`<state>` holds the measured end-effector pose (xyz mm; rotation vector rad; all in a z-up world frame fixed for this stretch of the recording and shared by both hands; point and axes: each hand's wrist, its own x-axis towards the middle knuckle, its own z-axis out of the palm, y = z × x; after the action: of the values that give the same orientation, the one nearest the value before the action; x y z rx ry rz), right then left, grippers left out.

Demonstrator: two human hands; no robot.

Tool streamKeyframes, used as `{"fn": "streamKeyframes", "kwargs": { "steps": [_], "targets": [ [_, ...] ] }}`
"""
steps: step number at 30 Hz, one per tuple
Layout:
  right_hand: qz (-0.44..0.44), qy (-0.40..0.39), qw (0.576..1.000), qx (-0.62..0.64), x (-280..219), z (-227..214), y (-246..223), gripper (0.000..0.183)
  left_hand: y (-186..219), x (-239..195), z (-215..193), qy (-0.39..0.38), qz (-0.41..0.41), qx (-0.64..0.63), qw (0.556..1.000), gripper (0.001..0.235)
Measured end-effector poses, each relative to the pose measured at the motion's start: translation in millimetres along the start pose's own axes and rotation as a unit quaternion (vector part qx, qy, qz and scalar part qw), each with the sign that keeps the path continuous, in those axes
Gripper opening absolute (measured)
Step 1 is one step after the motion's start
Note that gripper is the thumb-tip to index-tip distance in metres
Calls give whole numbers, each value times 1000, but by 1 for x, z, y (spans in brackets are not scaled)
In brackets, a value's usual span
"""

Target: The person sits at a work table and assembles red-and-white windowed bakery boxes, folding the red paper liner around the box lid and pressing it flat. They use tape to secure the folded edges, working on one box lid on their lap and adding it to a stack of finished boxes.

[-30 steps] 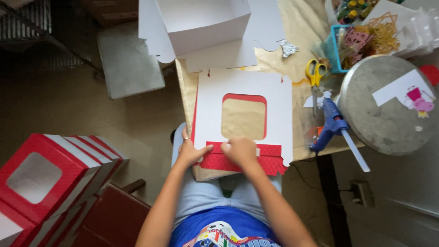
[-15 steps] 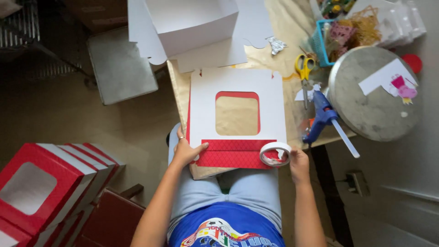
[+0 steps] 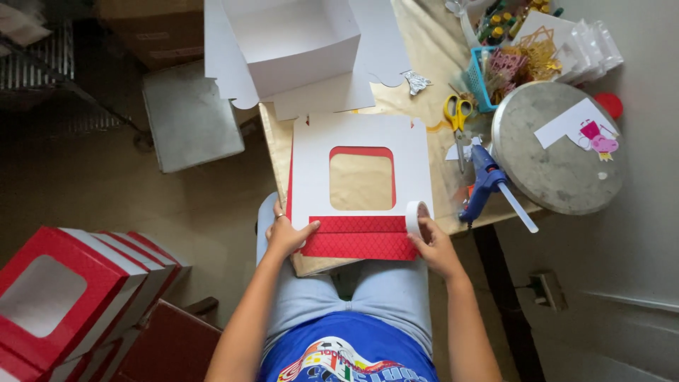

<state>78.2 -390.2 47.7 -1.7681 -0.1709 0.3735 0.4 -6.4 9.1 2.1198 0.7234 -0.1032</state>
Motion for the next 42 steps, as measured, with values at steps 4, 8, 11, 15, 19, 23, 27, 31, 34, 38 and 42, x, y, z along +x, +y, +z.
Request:
{"fn": "streamKeyframes", "kwargs": {
  "steps": [4,8,11,15,19,23,27,31,34,38,42],
  "targets": [
    [-19,17,1000,-15,2,6,29,27,-3,0,2,12,10,-50,999,131],
    [-28,23,998,52,-3,4,4,30,-5,3,3,20,19,-39,999,128],
    [-33,11,992,121,-16,9,-23,37,-7,0,2,12,28,-44,999,128],
    [-35,0,956,292,-23,16,-23,44,-8,5,6,24,91,-157,983,127],
    [-37,-73,907,413,-35,33,-36,47,0,-1,1,15,69,-166,984,127],
    [-38,-96,884,456,-44,38,-42,52,19,-26,-8,6,-17,-38,999,132],
    [-18,-111,885,451,-41,47,-52,61,49,-70,1,258,298,157,906,111],
    [42,-135,817,560,-45,60,-12,48,103,-126,-7,103,385,64,915,113],
    [86,-165,726,662,-53,77,-43,43,137,-134,-23,-12,478,18,878,128],
    [114,-183,667,713,-59,86,-61,50,146,-130,-25,-74,495,-31,865,138],
    [117,-181,697,684,-59,85,-66,41,141,-129,-19,-98,447,-120,881,130]
  ]
}}
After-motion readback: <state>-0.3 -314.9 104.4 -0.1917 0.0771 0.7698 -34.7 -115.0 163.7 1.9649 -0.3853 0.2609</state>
